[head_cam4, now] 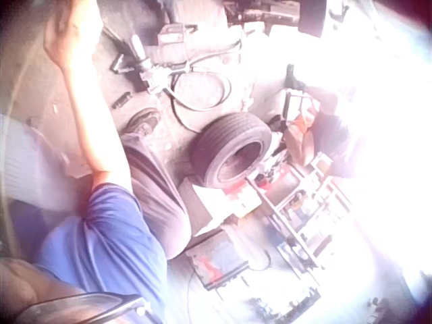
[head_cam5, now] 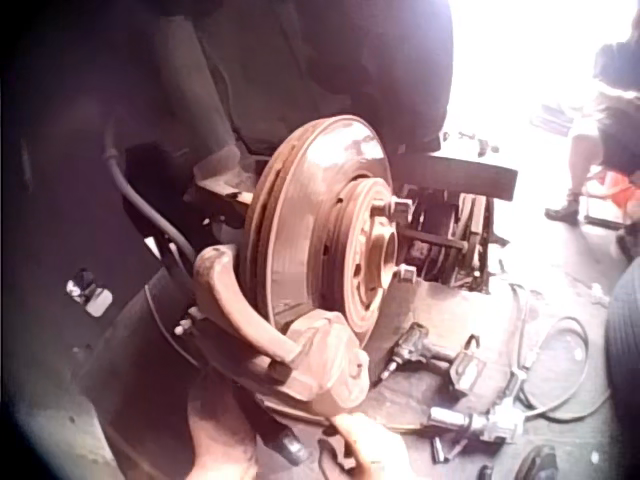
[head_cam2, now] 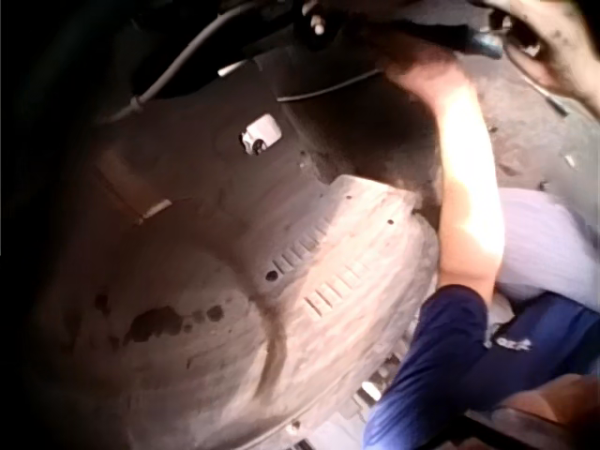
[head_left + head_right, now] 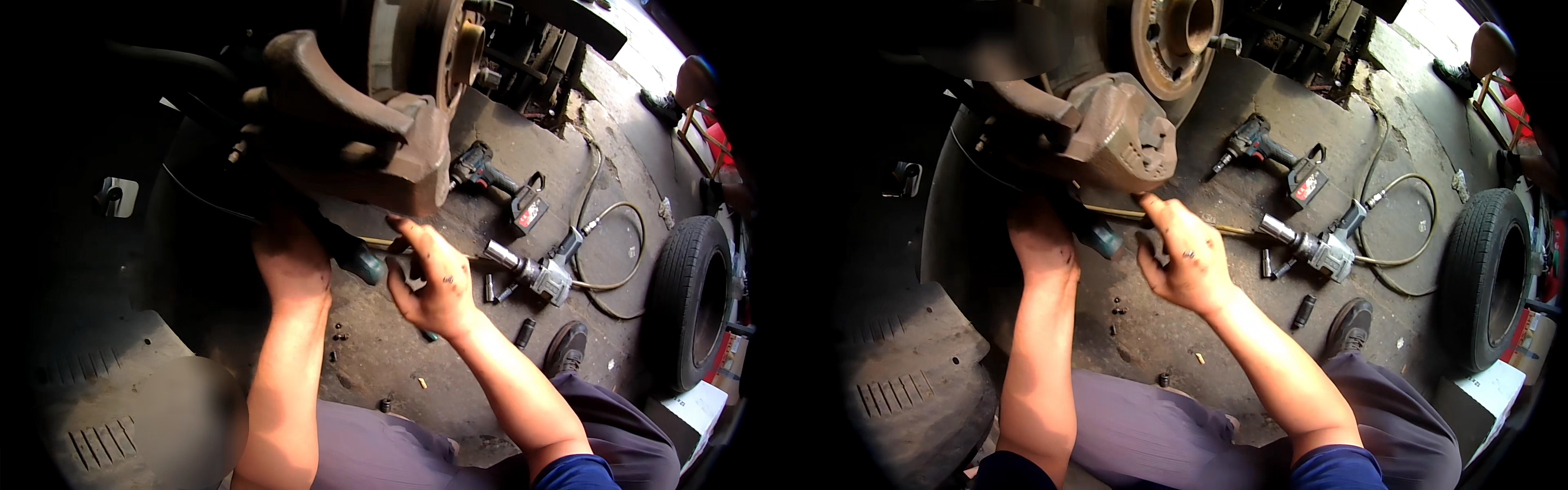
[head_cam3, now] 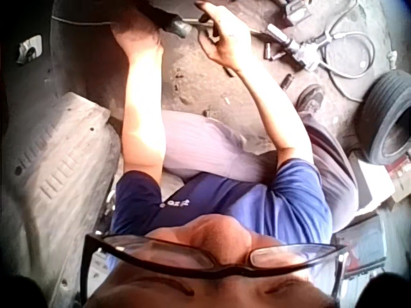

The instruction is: The person works on a car's front brake assembly, using a screwdriver and an impact wrench to remove and install bolts on the brake caliper. The person walks around the garage to retrieve tools and returns to continue tightening the caliper bolts.

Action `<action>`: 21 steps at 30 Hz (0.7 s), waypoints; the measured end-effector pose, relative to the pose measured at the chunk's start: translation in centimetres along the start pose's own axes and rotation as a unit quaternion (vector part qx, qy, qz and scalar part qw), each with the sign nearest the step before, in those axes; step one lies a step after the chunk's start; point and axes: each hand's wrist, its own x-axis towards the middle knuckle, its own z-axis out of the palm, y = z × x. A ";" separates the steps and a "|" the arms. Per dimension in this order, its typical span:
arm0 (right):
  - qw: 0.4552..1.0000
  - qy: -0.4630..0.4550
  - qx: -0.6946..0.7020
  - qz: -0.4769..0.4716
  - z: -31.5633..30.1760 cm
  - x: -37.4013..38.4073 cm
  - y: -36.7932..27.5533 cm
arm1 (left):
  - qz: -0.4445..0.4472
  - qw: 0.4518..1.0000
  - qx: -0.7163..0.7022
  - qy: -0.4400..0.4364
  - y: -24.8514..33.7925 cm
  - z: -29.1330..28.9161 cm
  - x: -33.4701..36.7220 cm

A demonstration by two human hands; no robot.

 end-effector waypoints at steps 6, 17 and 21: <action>0.962 0.142 -0.187 0.138 -4.2 -2.9 10.1 | 0.017 0.997 0.071 -0.020 -1.9 -1.6 0.8; 0.863 -0.064 -0.312 0.392 -12.2 -7.1 16.2 | 0.095 0.981 0.168 -0.024 -2.5 -1.7 0.7; 0.719 -0.307 -0.333 0.527 -14.6 -12.1 15.5 | 0.236 0.894 0.380 0.028 -1.1 -1.4 0.5</action>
